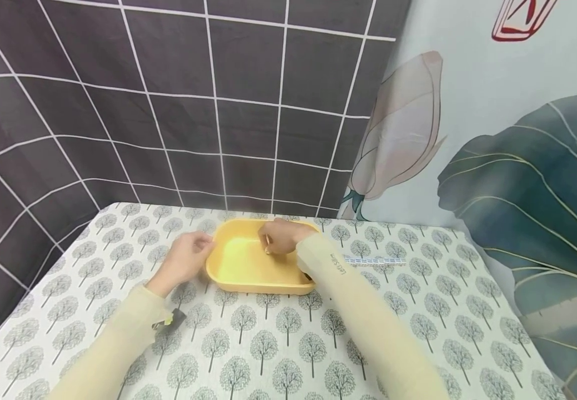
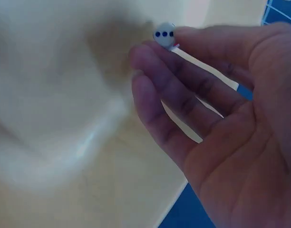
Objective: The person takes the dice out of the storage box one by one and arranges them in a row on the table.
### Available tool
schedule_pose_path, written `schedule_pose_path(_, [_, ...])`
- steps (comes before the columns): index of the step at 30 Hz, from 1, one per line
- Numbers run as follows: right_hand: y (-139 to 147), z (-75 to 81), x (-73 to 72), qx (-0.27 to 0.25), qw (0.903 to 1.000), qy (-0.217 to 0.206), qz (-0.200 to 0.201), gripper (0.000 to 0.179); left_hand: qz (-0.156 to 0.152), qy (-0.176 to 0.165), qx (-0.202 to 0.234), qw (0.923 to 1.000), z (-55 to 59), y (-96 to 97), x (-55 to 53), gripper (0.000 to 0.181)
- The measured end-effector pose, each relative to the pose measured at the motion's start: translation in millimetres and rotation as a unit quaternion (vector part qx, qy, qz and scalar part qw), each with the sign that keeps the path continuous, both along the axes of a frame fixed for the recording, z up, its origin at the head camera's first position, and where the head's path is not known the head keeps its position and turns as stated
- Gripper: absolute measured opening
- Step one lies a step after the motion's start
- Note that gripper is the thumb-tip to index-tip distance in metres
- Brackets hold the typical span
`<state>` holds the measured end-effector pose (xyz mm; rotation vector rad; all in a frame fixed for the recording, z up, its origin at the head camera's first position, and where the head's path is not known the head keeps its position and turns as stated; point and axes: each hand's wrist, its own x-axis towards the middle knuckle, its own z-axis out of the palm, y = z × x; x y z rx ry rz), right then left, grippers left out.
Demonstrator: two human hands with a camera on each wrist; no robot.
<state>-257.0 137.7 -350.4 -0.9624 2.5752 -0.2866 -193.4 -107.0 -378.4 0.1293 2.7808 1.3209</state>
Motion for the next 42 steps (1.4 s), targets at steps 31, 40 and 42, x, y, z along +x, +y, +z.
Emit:
schedule_pose_path(31, [81.0,26.7,28.4,-0.17,0.9807,0.036,-0.09,0.013,0.006,-0.014,-0.009,0.9998,1.6,3.3,1.1,0.026])
schedule_pose_path(40, [110.8,25.4,41.9,-0.201,0.9624,0.094,-0.157,0.023,0.004,-0.014,-0.008,0.9999,0.8,2.9,0.3,0.026])
schedule_pose_path(42, [115.2,24.5,43.2,-0.21,0.9583,0.104,-0.164,0.02,0.005,-0.013,-0.01,0.9998,1.4,2.7,0.3,0.025])
